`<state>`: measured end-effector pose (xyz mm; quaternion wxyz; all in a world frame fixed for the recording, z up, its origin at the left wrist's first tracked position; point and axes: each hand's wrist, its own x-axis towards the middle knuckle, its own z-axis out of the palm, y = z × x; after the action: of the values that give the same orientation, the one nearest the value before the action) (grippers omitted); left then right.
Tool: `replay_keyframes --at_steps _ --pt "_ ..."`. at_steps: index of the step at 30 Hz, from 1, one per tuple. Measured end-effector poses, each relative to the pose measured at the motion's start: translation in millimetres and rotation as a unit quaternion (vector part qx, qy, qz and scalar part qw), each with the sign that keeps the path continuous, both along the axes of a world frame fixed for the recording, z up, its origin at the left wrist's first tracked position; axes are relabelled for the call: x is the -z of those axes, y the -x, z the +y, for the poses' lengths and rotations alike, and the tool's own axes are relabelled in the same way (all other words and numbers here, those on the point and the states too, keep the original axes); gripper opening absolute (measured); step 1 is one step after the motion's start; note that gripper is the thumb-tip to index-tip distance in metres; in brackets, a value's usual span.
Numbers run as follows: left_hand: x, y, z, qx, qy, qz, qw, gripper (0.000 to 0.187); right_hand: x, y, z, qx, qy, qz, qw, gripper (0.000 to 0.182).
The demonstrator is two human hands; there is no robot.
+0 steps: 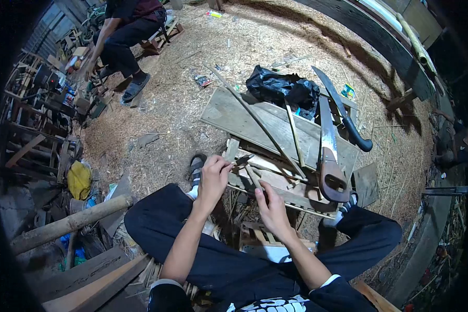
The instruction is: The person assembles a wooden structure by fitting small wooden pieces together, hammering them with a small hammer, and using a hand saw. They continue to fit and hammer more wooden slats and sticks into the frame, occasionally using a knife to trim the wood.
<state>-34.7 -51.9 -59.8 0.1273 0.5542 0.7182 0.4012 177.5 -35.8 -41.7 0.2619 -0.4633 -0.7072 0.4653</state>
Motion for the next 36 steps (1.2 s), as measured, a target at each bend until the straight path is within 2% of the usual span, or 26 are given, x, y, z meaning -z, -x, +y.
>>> replay_keyframes --at_steps 2,7,12,14,15,18,22,24,26,28,30,31,32,34,35,36 --pt "4 1 0 -0.014 0.019 -0.048 0.999 0.007 -5 3 -2 -0.002 0.042 -0.006 0.999 0.037" --pt "7 3 -5 -0.008 -0.001 -0.022 1.000 0.009 -10 15 -6 -0.006 0.061 -0.008 0.998 0.036" --pt "9 1 -14 -0.060 0.022 -0.053 0.997 0.009 -12 20 -8 -0.008 0.074 -0.013 0.997 0.038" --pt "9 -2 -15 -0.070 0.014 -0.050 0.996 0.008 -17 23 -11 0.023 0.094 -0.021 0.995 0.039" --pt "9 -4 -16 -0.073 0.006 -0.049 0.996 0.008 -12 24 -11 0.011 0.044 -0.015 0.999 0.040" --pt "7 0 -13 -0.083 0.023 -0.086 0.993 0.007 -13 19 -4 -0.014 0.079 -0.040 0.996 0.041" --pt "11 2 -14 -0.075 0.034 -0.075 0.994 0.006 -27 26 -11 0.058 0.071 -0.016 0.996 0.038" --pt "13 6 -10 -0.077 0.033 -0.086 0.993 0.007 -10 22 -11 0.033 0.028 -0.015 0.999 0.039" --pt "15 6 -10 -0.079 0.026 -0.086 0.993 0.007 -9 20 -3 -0.024 0.058 -0.030 0.998 0.039" --pt "14 4 -15 -0.082 0.030 -0.087 0.992 0.007 -26 27 -8 0.016 0.107 -0.040 0.993 0.037" --pt "12 2 -14 -0.084 0.030 -0.059 0.994 0.006 -27 31 -14 0.067 0.029 -0.003 0.997 0.037" --pt "10 2 -14 -0.084 0.028 -0.059 0.994 0.006 -3 34 -10 0.008 -0.092 0.017 0.996 0.039" --pt "9 1 -14 -0.084 0.022 -0.079 0.993 0.006 15 23 -13 0.010 -0.094 0.017 0.995 0.039" --pt "8 2 -13 -0.083 0.018 -0.097 0.992 0.005 -8 24 -8 -0.004 0.112 -0.051 0.992 0.042" --pt "9 1 -14 -0.085 0.017 -0.092 0.992 0.006 -21 29 -10 0.038 0.086 -0.031 0.995 0.042" --pt "9 1 -15 -0.086 0.015 -0.086 0.992 0.006 -19 30 -12 0.036 0.088 -0.032 0.995 0.042"
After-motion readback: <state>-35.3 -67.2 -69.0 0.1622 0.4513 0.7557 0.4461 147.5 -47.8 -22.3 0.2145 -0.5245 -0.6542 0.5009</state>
